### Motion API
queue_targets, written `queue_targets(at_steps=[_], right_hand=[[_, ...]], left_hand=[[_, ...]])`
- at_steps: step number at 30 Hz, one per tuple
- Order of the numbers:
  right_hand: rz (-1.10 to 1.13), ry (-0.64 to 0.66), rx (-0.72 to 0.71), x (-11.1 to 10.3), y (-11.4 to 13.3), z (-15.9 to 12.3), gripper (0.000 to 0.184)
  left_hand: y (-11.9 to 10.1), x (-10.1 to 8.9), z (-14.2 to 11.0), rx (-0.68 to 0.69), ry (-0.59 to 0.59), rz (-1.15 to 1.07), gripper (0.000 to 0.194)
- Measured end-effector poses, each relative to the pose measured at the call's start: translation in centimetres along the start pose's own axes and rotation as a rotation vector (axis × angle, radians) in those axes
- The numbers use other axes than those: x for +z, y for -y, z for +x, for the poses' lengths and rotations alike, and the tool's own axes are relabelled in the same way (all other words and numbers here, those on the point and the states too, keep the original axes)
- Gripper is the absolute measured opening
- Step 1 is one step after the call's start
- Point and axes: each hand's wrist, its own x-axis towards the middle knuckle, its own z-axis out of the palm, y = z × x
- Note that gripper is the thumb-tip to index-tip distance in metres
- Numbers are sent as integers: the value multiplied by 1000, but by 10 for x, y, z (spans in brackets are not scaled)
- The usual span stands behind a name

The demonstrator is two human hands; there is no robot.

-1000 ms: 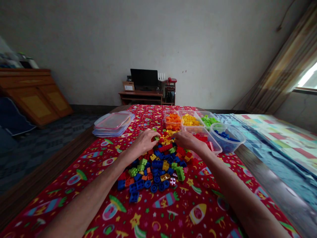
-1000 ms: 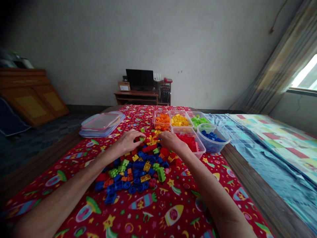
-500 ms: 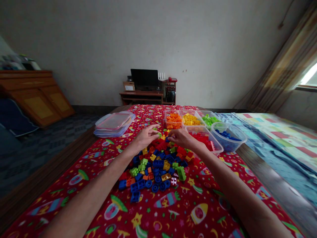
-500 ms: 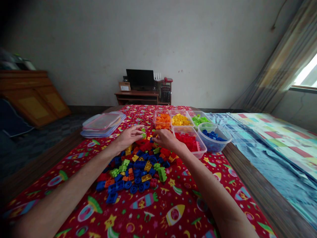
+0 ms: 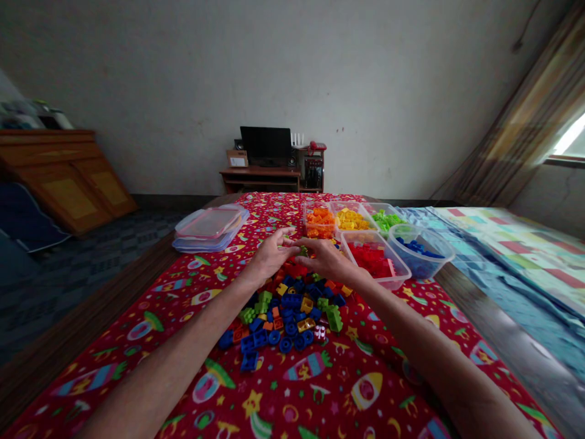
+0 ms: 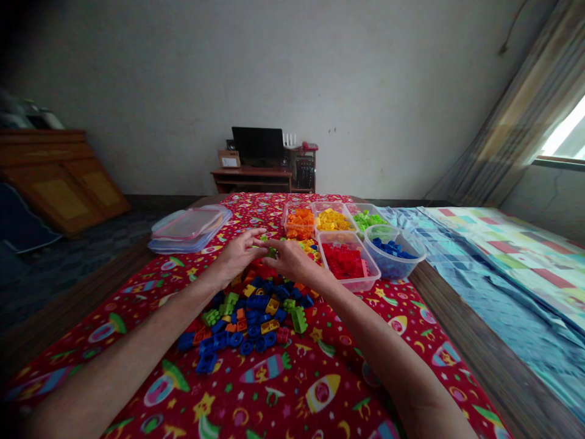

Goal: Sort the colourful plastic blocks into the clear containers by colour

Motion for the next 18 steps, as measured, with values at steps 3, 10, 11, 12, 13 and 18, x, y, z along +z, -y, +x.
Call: queue_targets(at_steps=[3, 10, 11, 12, 13, 18], right_hand=[[-25, -50, 26, -5, -4, 1, 28], [-153, 75, 150, -40, -15, -6, 17], [-190, 161, 140, -41, -15, -9, 16], [-231, 238, 123, -41, -14, -11, 16], [-274, 298, 104, -39, -13, -13, 17], [-532, 469, 65, -27, 4, -19, 31]], left_hand=[[1, -3, 2, 12, 33, -54, 58], [0, -19, 6, 126, 248, 379, 26], [-1, -19, 5, 146, 296, 477, 24], [-3, -19, 3, 171, 332, 570, 23], [-4, -17, 1, 196, 362, 658, 23], [-1, -5, -8, 261, 435, 912, 41]])
